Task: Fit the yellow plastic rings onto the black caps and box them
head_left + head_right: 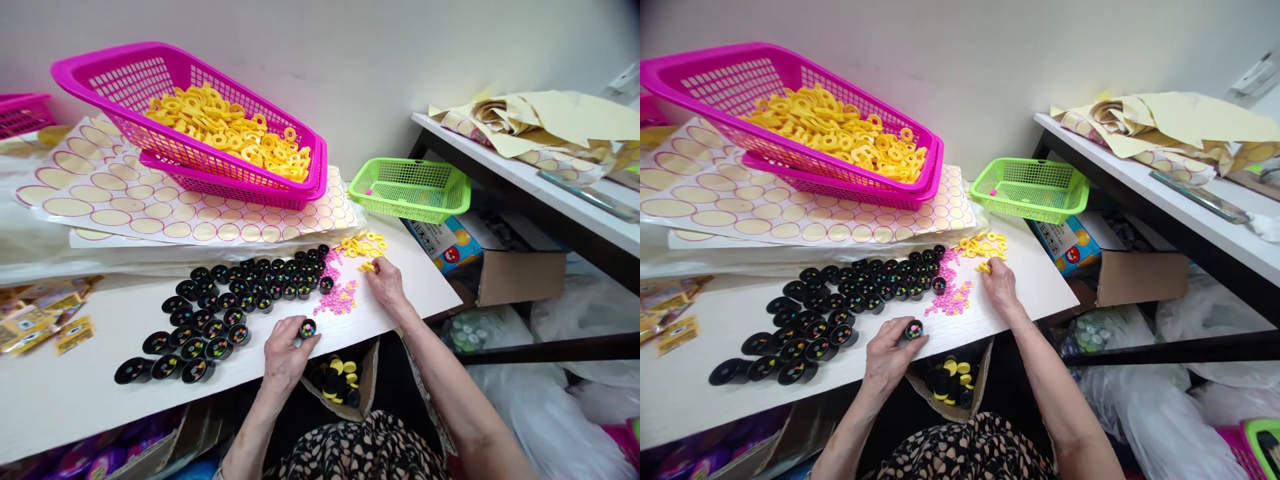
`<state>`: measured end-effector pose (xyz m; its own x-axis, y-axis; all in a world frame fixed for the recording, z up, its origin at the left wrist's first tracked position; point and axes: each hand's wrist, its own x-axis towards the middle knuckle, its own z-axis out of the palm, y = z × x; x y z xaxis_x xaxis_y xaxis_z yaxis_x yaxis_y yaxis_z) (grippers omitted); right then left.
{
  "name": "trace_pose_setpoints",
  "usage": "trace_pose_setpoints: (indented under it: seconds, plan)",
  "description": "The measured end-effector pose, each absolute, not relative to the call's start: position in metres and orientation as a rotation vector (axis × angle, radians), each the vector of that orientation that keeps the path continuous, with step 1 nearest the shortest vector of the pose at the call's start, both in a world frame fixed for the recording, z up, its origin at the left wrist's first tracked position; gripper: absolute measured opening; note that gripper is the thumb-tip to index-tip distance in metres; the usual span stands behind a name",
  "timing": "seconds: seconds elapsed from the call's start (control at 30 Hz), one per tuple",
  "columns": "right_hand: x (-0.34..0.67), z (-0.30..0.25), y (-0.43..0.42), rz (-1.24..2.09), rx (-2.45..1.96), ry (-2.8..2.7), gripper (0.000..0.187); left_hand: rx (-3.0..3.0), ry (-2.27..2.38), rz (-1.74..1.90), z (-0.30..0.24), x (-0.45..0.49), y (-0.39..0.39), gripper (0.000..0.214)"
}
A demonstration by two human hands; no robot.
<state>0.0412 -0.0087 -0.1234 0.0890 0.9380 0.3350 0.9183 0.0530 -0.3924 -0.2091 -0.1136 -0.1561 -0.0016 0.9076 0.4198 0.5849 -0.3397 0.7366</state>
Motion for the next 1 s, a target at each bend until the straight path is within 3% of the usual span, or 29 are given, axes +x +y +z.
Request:
trace_pose_setpoints:
  seconds: [0.2, 0.4, 0.53, 0.67, 0.9, 1.0]
  plan:
    - [0.048, -0.127, -0.044, -0.242, -1.815, -2.221, 0.022, 1.924, 1.553, 1.272, -0.152, -0.208, -0.114, 0.025]
    - [0.064, -0.121, -0.055, 0.089, -1.852, -2.2, 0.044, 1.879, 1.553, 1.257, -0.152, -0.207, -0.114, 0.029]
    - [0.064, -0.119, -0.052, 0.285, -2.001, -2.103, 0.028, 1.809, 1.578, 1.28, -0.153, -0.206, -0.114, 0.041]
    - [0.056, -0.119, -0.054, 0.26, -2.078, -1.946, 0.023, 1.797, 1.557, 1.27, -0.152, -0.206, -0.116, 0.033]
    - [-0.016, -0.085, -0.09, 0.713, -1.218, -2.03, 0.022, 1.789, 1.521, 1.211, -0.147, -0.206, -0.118, 0.023]
    - [-0.049, -0.081, -0.101, 0.664, -1.141, -2.211, 0.02, 1.77, 1.529, 1.195, -0.145, -0.205, -0.118, 0.017]
